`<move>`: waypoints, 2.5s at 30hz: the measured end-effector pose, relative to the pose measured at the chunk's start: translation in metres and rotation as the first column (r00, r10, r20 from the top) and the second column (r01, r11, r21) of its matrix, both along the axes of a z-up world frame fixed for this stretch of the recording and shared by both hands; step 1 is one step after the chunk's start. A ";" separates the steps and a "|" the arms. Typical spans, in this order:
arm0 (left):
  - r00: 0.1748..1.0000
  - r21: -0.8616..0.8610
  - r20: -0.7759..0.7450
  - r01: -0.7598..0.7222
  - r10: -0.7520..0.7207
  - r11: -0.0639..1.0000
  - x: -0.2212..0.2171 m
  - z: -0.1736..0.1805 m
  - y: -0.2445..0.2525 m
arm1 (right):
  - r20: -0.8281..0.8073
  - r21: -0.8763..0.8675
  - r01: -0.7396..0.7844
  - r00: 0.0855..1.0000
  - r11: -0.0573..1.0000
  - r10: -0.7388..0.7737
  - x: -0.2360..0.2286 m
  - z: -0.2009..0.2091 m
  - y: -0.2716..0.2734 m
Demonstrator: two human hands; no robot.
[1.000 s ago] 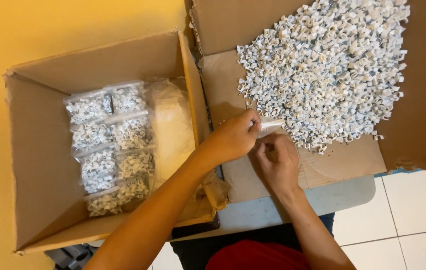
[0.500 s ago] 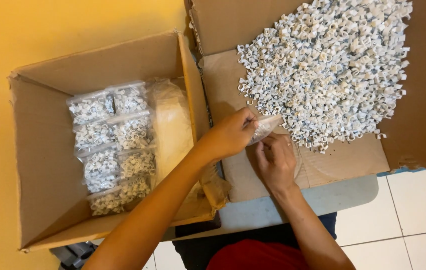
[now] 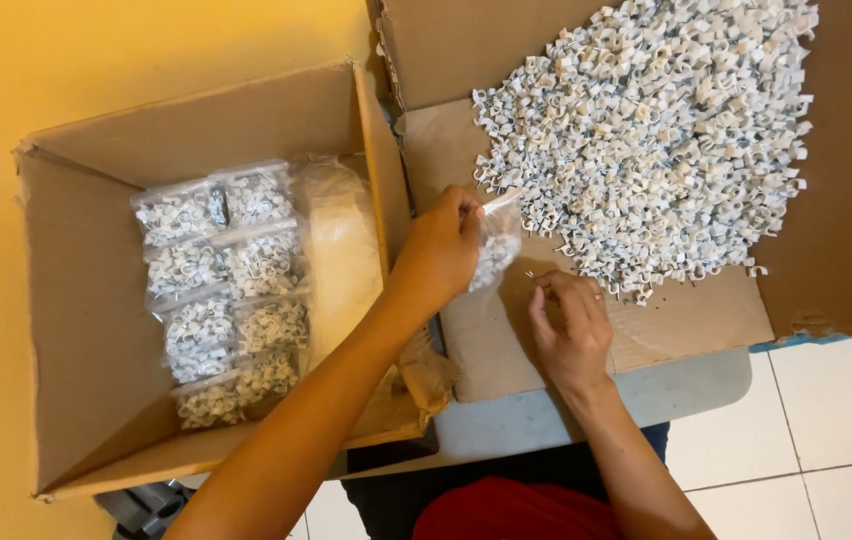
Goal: Packaging small plastic stitch markers or clips into small zip-lock bags from a bulk cardboard box.
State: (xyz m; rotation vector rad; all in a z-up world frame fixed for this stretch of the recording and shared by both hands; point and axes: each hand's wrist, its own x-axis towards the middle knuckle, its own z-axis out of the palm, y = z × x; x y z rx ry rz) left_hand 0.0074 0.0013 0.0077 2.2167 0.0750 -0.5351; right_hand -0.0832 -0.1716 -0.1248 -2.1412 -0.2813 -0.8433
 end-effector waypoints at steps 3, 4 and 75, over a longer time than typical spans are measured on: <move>1.000 -0.045 0.014 0.020 -0.020 0.999 0.000 -0.013 -0.002 | -0.003 -0.019 -0.004 1.000 1.000 0.004 -0.002 0.012 -0.002; 1.000 -0.044 0.012 0.025 -0.024 0.999 -0.001 -0.012 -0.002 | -0.005 -0.018 0.000 1.000 1.000 0.000 -0.001 0.018 0.000; 0.939 -0.078 0.103 0.335 -0.327 0.939 -0.002 0.032 0.017 | -0.696 0.571 -0.063 0.491 0.818 0.524 0.050 0.136 -0.081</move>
